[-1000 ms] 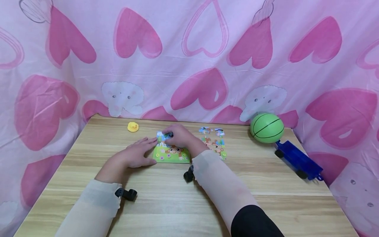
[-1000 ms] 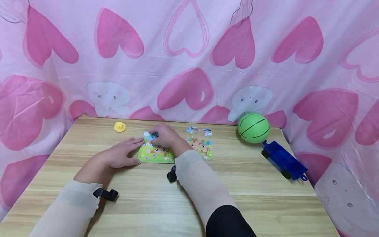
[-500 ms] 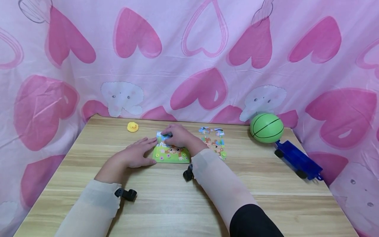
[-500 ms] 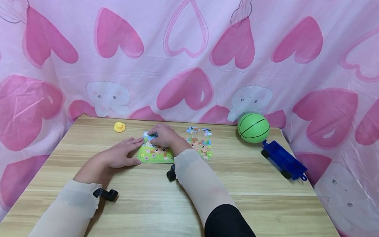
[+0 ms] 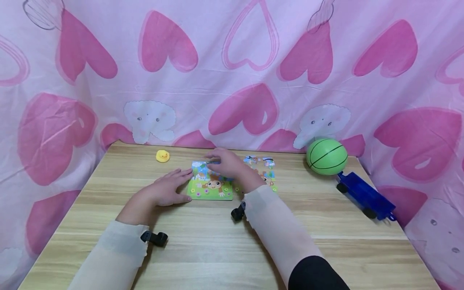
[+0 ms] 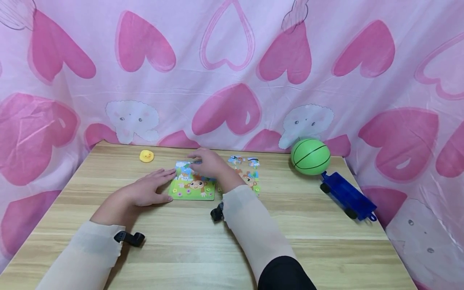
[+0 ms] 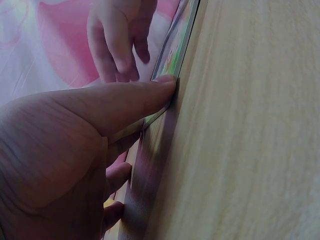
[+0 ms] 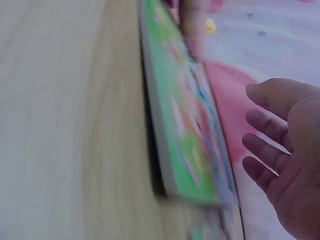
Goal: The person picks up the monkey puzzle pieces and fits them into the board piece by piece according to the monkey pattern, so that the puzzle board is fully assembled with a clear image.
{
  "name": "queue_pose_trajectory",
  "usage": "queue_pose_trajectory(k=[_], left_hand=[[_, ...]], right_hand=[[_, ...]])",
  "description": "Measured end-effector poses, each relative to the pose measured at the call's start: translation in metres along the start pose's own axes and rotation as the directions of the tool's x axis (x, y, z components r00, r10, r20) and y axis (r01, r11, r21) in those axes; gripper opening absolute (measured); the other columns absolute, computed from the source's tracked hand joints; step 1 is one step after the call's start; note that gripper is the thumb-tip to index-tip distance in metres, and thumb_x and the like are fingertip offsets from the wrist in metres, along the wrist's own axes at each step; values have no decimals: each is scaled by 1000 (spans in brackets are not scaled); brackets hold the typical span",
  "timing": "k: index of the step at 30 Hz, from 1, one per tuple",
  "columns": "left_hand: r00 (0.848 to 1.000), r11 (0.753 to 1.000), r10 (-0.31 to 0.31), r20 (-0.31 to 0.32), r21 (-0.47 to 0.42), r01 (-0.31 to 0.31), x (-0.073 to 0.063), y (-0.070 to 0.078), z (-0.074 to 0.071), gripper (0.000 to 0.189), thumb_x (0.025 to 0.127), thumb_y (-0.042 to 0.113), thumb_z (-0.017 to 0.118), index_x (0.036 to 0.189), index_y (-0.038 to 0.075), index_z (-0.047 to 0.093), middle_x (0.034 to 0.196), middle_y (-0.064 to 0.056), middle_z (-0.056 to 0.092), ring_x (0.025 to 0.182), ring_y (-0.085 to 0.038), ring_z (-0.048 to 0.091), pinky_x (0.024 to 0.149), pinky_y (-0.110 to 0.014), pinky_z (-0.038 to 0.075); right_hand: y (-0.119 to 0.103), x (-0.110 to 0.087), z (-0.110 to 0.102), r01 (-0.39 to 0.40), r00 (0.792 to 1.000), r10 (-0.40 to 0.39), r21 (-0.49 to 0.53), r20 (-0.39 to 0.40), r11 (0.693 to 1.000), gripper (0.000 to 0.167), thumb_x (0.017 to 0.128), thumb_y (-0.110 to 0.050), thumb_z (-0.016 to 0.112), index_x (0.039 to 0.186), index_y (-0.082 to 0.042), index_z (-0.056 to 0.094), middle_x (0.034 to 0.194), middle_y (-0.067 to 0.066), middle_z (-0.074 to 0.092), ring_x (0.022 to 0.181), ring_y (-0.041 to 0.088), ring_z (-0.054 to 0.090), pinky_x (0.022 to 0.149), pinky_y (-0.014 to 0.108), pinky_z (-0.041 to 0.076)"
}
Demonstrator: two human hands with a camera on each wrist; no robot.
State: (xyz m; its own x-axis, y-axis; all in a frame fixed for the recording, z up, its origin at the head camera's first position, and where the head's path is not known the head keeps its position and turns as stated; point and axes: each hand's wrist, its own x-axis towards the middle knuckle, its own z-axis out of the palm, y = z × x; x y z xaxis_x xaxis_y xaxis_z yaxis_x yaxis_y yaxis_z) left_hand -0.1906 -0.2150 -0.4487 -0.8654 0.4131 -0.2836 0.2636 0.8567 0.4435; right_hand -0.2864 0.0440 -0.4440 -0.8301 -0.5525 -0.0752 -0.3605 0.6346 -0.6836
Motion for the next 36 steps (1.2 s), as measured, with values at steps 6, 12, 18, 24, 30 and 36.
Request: queue_pose_trajectory(k=[6, 12, 18, 24, 30, 36], left_hand=[[1000, 1000, -4, -1, 1, 4, 0, 1, 2, 88, 99, 51, 72, 171, 21, 31, 181, -3, 23, 168, -45, 10, 131, -75, 14], [1000, 1000, 1, -6, -2, -1, 1, -2, 6, 89, 98, 53, 72, 171, 22, 31, 181, -2, 24, 168, -44, 11, 131, -75, 14], [1000, 1000, 1, -11, -5, -1, 0, -1, 4, 90, 97, 53, 73, 170, 22, 31, 181, -2, 24, 168, -44, 12, 129, -78, 15], [1000, 1000, 7, -16, 9, -7, 0, 0, 1, 90, 98, 53, 73, 170, 21, 31, 181, -3, 24, 168, -45, 12, 129, -77, 16], [1000, 1000, 0, -17, 9, 0, 0, -1, 1, 89, 97, 53, 73, 170, 22, 32, 181, -3, 24, 168, -45, 12, 129, -77, 16], [1000, 1000, 0, -13, 14, 0, 1, 0, 0, 90, 97, 53, 73, 170, 21, 32, 181, -3, 24, 168, -45, 12, 130, -76, 16]], right_hand=[[25, -32, -26, -59, 992, 67, 76, -109, 995, 47, 105, -32, 69, 152, -26, 62, 164, 0, 50, 143, 30, 61, 115, 49, 55], [53, -57, -49, -89, 965, 99, 53, -244, 995, 48, 103, -40, 71, 148, -25, 65, 160, 1, 57, 146, 32, 56, 120, 55, 50], [83, -71, -58, -119, 940, 171, 184, -295, 976, 49, 104, -31, 71, 151, -20, 62, 154, 4, 58, 140, 35, 63, 107, 52, 61], [101, -73, -63, -180, 922, 233, 190, -311, 965, 49, 103, -31, 72, 151, -24, 62, 154, 8, 60, 139, 34, 62, 106, 55, 60], [109, -71, -63, -208, 924, 258, 197, -282, 958, 48, 103, -26, 71, 151, -20, 62, 135, 9, 71, 126, 32, 65, 108, 53, 58], [115, -69, -61, -219, 929, 267, 202, -257, 955, 48, 104, -21, 70, 151, -18, 61, 139, 9, 66, 128, 30, 61, 111, 51, 55]])
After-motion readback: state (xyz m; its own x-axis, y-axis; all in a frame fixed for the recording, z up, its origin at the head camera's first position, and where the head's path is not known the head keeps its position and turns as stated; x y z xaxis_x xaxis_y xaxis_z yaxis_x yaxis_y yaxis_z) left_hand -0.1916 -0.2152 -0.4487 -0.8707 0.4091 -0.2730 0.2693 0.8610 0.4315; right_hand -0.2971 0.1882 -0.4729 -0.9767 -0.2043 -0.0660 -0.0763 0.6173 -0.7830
